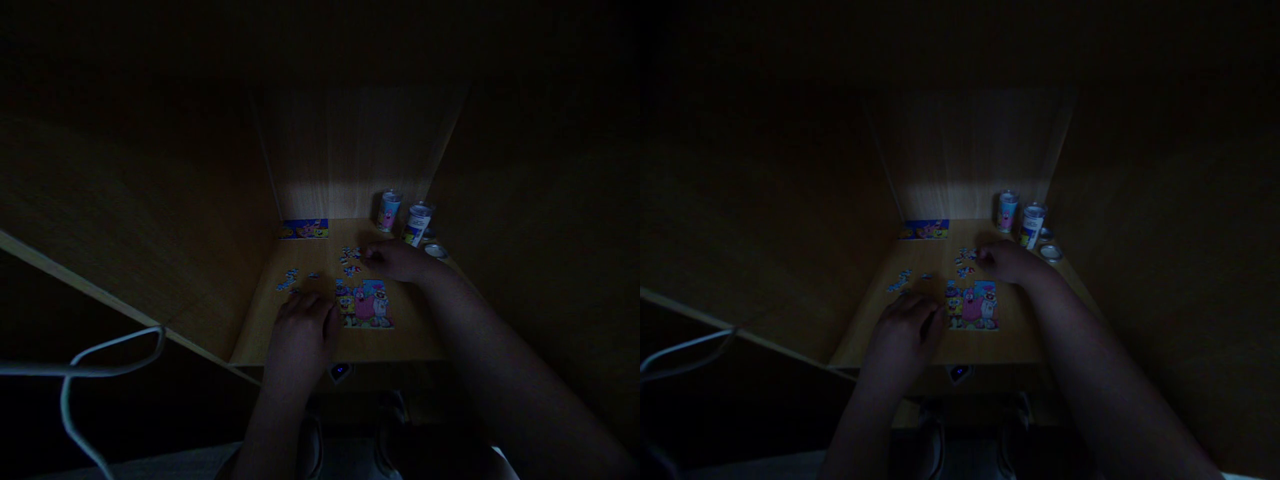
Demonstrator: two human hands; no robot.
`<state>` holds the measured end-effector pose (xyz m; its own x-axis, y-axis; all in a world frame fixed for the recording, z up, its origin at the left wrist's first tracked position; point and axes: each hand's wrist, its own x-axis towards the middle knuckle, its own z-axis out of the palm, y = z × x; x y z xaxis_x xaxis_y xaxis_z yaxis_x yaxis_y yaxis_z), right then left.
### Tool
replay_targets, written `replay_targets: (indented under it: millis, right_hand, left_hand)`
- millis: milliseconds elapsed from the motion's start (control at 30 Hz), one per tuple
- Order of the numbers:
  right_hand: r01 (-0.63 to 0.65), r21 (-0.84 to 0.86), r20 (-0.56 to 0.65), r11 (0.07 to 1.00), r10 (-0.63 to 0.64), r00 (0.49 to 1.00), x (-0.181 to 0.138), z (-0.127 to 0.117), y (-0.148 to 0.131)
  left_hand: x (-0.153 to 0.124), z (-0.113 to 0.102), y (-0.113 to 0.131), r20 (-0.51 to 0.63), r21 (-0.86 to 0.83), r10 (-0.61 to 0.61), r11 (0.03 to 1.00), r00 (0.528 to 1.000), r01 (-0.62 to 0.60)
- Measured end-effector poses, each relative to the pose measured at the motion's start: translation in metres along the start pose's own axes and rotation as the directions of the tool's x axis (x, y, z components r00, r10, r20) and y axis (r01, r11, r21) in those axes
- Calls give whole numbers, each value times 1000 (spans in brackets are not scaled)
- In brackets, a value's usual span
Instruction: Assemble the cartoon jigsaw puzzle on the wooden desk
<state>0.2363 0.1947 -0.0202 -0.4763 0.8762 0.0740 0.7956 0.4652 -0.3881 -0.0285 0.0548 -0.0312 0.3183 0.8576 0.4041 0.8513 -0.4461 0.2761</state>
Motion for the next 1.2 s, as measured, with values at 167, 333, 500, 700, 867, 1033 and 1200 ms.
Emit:
replay_targets:
  millis: [167,333,500,700,867,1033,1200]
  right_hand:
    - [-15,2,9,1000,15,1000,0,0,0]
    - [-19,12,9,1000,19,1000,0,-2,-2]
    - [-15,-6,-4,1000,15,1000,0,0,-2]
    - [-6,9,-9,1000,7,1000,0,1,0]
    - [-12,4,0,1000,12,1000,0,0,-2]
    - [-21,4,6,1000,21,1000,0,0,-3]
    - [-24,-5,13,1000,24,1000,1,-1,-2]
  left_hand:
    - [0,1,0,-7,5,1,1000,1000,-1]
    - [0,1,0,1,-4,2,1000,1000,-2]
    - [0,1,0,-5,-26,0,1000,1000,-1]
    - [-1,1,0,-4,3,-6,1000,1000,6]
    - [-1,1,0,2,3,-7,1000,1000,7]
    - [-1,2,0,-7,4,-5,1000,1000,5]
    - [-1,1,0,5,-3,-12,1000,1000,12]
